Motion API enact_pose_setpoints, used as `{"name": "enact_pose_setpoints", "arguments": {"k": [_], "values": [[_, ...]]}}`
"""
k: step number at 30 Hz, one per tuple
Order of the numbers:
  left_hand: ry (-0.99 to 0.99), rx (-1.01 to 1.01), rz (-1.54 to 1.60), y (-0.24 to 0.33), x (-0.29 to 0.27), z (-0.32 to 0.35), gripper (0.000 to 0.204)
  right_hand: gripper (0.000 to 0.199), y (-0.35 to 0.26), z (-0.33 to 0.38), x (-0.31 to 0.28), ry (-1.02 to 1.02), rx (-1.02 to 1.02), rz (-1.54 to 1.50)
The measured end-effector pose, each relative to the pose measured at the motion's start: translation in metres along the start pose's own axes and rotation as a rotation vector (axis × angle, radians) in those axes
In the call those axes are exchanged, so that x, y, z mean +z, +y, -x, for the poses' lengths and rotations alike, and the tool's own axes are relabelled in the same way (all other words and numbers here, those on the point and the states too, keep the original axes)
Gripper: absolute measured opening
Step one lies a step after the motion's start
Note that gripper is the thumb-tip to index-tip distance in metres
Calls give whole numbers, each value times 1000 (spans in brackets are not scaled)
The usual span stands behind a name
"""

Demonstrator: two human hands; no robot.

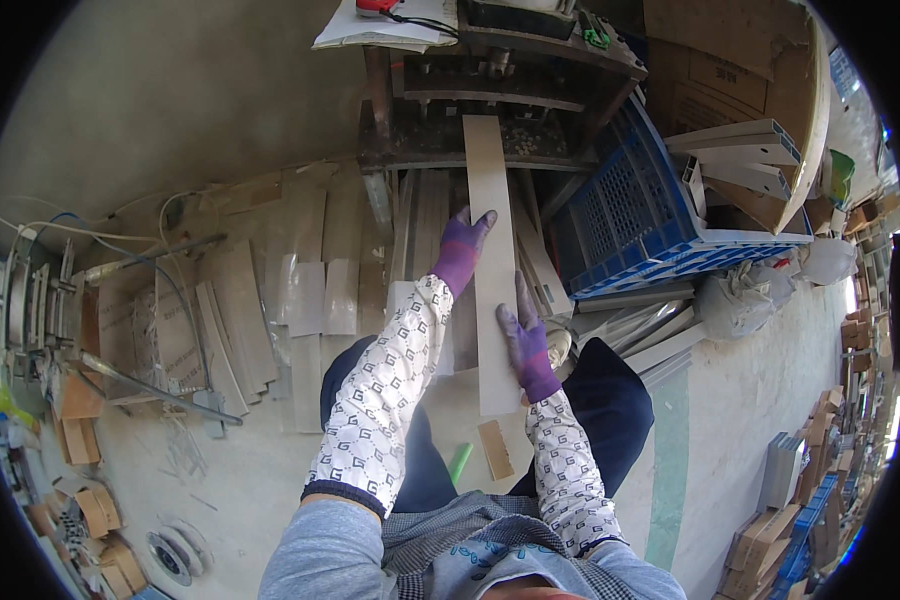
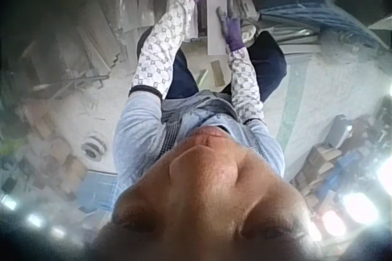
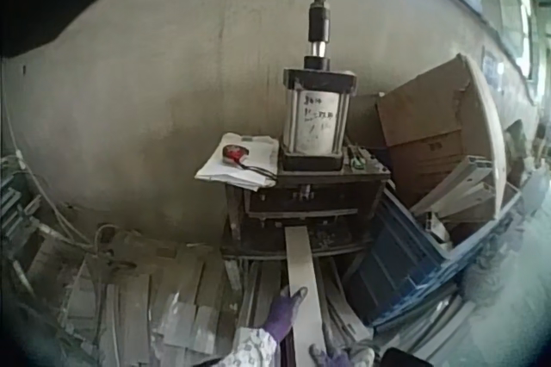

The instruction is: The recorder uses a utility knife and a tape measure to process and measure wooden boards in a workshop setting.

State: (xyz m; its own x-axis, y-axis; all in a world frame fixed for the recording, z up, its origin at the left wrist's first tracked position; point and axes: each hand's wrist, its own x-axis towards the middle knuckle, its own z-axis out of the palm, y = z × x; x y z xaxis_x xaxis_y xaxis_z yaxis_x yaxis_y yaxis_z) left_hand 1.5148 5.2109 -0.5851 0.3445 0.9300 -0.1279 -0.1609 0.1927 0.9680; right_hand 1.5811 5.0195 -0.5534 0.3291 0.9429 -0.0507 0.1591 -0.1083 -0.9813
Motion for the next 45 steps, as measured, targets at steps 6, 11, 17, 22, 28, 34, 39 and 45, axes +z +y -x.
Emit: {"name": "enact_pose_setpoints", "arguments": {"k": [6, 11, 17, 22, 28, 34, 39, 45], "values": [[206, -4, -184, 29, 18, 31, 52, 76, -33, -1, 0, -42, 126, -194], [247, 38, -178, 26, 15, 41, 46, 72, -39, 1, 8, -29, 139, -128], [149, 20, -76, 20, -4, 29, 43, 68, -45, -1, 22, -15, 121, -93], [188, 82, -101, 39, 12, 40, 41, 70, -50, 2, 19, 15, 98, -187], [221, 140, -155, 14, 16, 45, 37, 73, -35, 13, 9, 26, 15, -39], [171, 156, -120, 7, 20, 34, 33, 75, -21, 1, 2, 27, 35, -40], [164, 130, -37, 1, 14, 30, 33, 75, -2, -11, 2, -8, 16, -66], [294, -61, -153, 29, 37, 99, 59, 73, -54, -77, -28, -167, 1, 131]]}}
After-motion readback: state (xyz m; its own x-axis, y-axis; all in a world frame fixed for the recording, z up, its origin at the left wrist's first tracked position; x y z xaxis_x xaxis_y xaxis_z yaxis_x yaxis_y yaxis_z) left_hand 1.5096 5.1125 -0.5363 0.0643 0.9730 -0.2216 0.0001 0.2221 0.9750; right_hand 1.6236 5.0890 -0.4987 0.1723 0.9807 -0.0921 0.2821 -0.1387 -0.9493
